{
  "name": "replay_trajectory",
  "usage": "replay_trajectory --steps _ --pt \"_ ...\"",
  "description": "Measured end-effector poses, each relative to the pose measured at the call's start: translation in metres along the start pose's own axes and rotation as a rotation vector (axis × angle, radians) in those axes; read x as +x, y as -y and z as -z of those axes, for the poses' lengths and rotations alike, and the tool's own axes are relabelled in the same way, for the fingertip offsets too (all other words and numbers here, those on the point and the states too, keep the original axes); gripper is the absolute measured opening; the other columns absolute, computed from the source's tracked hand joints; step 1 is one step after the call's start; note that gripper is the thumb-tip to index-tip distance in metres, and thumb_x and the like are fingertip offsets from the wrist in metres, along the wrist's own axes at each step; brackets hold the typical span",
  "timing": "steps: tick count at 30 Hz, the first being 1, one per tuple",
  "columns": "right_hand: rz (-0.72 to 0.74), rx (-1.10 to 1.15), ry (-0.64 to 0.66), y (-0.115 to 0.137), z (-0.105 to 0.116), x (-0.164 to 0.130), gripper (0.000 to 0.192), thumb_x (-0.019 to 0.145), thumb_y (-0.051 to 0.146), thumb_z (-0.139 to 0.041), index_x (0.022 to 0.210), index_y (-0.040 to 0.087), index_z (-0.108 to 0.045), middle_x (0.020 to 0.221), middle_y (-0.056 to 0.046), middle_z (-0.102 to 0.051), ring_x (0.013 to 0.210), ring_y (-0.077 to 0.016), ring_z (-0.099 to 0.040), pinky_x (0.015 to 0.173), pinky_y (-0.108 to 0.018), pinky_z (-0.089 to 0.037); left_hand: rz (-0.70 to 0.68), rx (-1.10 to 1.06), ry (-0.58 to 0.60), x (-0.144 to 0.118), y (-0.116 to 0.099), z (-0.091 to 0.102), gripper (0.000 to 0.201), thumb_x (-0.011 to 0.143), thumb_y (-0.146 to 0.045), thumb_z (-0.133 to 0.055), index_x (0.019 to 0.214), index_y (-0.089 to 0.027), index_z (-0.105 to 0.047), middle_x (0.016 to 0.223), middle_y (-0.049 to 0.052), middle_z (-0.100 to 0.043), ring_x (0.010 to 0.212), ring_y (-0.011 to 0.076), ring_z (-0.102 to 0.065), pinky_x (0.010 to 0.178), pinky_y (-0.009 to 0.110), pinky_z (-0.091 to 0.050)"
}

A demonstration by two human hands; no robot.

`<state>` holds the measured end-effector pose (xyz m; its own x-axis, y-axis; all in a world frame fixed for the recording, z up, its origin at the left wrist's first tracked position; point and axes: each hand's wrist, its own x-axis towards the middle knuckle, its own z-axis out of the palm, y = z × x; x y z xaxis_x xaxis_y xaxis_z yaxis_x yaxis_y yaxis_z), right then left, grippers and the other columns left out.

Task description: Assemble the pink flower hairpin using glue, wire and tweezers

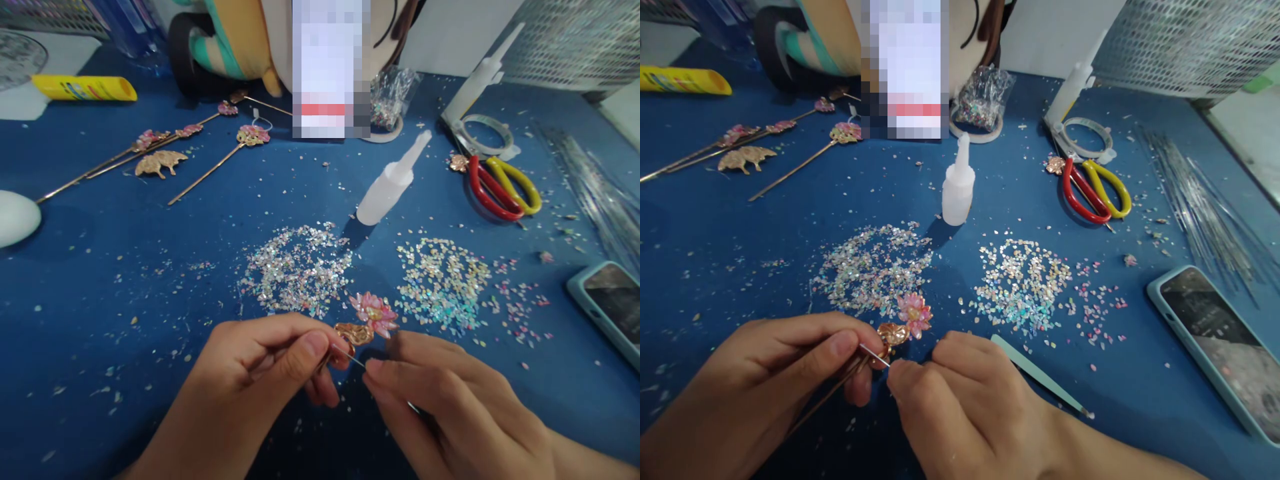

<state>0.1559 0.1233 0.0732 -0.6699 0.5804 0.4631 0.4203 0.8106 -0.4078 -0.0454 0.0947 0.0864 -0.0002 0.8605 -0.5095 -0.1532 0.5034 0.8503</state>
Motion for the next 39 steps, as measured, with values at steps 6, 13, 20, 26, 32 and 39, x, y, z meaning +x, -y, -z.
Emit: replay_trajectory --steps 6,13,20,26,32,39 --pt "-0.084 0.017 0.001 0.003 0.001 -0.002 0.036 0.106 0.006 -0.044 0.078 0.021 -0.060 0.065 0.001 -0.063 0.055 -0.0112 -0.059 0.059 -0.024 -0.053 0.031 -0.029 -0.007 0.000 -0.001 -0.004 0.015 0.081 -0.025 -0.078 0.067 -0.028 -0.084 0.055 -0.003 -0.077 0.052 0.0123 -0.071 0.055 0.014 -0.058" --pt "0.059 -0.071 0.113 -0.002 0.005 0.012 0.023 0.104 0.034 -0.063 0.086 0.021 -0.070 0.069 -0.003 -0.063 0.064 -0.0161 -0.062 0.058 -0.025 -0.054 0.022 -0.047 -0.001 0.001 -0.002 -0.002 0.015 0.080 -0.025 -0.079 0.066 -0.028 -0.084 0.055 -0.004 -0.077 0.052 0.0103 -0.071 0.051 0.010 -0.053" --pt "0.102 -0.102 0.138 -0.005 0.007 0.016 0.026 0.103 0.038 -0.065 0.084 0.021 -0.071 0.068 -0.002 -0.060 0.066 -0.0161 -0.060 0.058 -0.026 -0.054 0.023 -0.025 -0.006 0.000 -0.002 -0.004 0.016 0.081 -0.024 -0.078 0.067 -0.028 -0.084 0.055 -0.004 -0.077 0.053 0.0111 -0.071 0.052 0.012 -0.055" --pt "-0.021 -0.007 0.027 -0.002 0.004 0.002 0.041 0.103 0.004 -0.047 0.068 0.019 -0.061 0.061 0.001 -0.057 0.056 -0.0103 -0.054 0.056 -0.022 -0.051 0.027 -0.040 -0.002 0.000 -0.001 -0.003 0.015 0.082 -0.024 -0.079 0.069 -0.029 -0.085 0.057 -0.004 -0.077 0.054 0.0109 -0.072 0.054 0.012 -0.055" --pt "-0.047 -0.059 -0.003 0.004 0.004 -0.005 0.034 0.097 0.000 -0.052 0.071 0.021 -0.058 0.061 0.002 -0.057 0.056 -0.0118 -0.053 0.058 -0.027 -0.052 0.038 -0.064 0.000 0.002 0.001 -0.002 0.014 0.081 -0.024 -0.080 0.069 -0.029 -0.085 0.056 -0.004 -0.078 0.053 0.0101 -0.071 0.055 0.011 -0.056" --pt "-0.095 -0.101 -0.053 0.007 0.000 -0.022 0.020 0.100 0.004 -0.058 0.094 0.022 -0.064 0.072 0.002 -0.071 0.067 -0.0150 -0.069 0.075 -0.034 -0.060 0.042 -0.042 0.011 -0.001 0.004 0.000 0.017 0.085 -0.025 -0.078 0.070 -0.029 -0.085 0.057 -0.005 -0.078 0.056 0.0102 -0.072 0.059 0.011 -0.057"
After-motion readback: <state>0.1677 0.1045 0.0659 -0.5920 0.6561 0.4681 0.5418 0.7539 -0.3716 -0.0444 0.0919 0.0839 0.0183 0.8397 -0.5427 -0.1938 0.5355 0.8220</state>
